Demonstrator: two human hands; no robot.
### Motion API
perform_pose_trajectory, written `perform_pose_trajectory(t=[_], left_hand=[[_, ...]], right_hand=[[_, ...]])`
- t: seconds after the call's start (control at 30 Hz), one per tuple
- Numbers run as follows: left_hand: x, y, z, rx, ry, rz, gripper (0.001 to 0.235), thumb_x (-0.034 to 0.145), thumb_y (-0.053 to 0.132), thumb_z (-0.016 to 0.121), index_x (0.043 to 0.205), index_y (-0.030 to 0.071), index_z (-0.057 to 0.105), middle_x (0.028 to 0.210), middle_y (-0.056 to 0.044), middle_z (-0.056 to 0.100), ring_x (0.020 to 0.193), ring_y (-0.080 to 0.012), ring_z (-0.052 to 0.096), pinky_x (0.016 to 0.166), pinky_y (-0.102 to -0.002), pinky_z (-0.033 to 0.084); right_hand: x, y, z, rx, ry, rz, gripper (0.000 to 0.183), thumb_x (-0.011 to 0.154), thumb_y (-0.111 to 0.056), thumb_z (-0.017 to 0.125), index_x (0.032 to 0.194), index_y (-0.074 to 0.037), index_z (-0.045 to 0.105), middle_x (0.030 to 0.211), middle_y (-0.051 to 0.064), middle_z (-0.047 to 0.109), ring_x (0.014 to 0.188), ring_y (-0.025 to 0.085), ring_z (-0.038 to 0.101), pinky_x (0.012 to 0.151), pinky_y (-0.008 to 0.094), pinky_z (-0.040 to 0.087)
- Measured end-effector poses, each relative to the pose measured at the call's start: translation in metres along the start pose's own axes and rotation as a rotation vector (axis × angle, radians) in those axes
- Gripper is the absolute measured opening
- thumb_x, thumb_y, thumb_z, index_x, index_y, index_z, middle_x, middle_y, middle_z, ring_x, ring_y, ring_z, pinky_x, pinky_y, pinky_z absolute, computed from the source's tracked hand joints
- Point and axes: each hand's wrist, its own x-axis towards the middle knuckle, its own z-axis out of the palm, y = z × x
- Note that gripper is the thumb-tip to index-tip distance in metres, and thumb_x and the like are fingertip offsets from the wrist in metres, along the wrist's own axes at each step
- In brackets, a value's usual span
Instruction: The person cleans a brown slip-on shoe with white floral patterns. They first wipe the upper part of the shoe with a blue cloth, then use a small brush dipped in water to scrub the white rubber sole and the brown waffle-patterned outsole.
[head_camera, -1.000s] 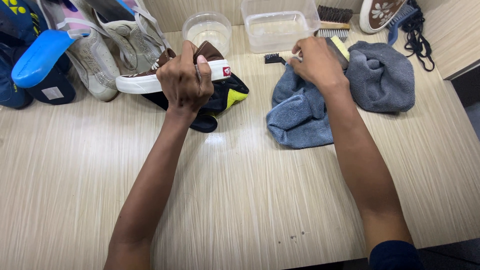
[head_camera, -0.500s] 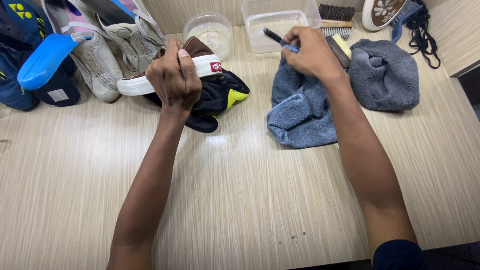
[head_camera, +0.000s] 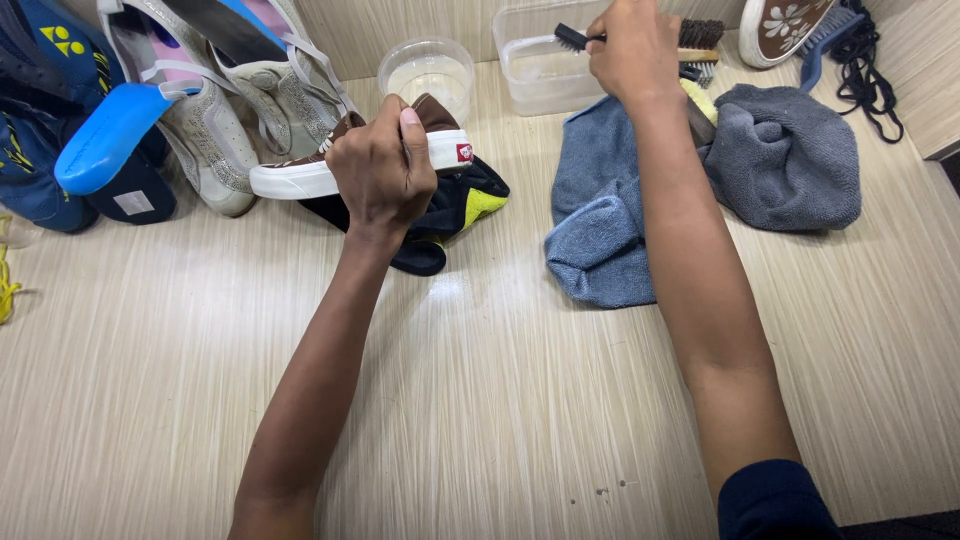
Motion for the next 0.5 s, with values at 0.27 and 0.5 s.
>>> perform_pose_trajectory(t=[0.27,0.5], left_hand=[[0.001,0.004,0.006,0.050,0.019,0.002,0.030,0.104,0.023,0.043,0.078,0.010,0.050,0.053,-0.006,0.044,0.042,-0.0250,0.047,0.045,-0.042,0.035],[0.000,0.000,-0.008,0.013,-0.038,-0.065,0.057,0.099,0.063,0.051,0.074,0.011,0.048,0.052,-0.007,0.048,0.048,-0.0320,0.054,0.052,-0.046,0.038]], right_hand=[[0.013,-0.021,0.002,0.082,-0.212,0.174,0.019,0.094,-0.009,0.069,0.083,-0.018,0.082,0.105,0.011,0.072,0.115,0.040,0.055,0.102,0.057,0.024],[0.004,-0.029,-0.014,0.044,0.295,0.094,0.014,0.079,-0.009,0.076,0.077,-0.020,0.085,0.071,-0.003,0.076,0.074,0.022,0.060,0.079,0.046,0.028]])
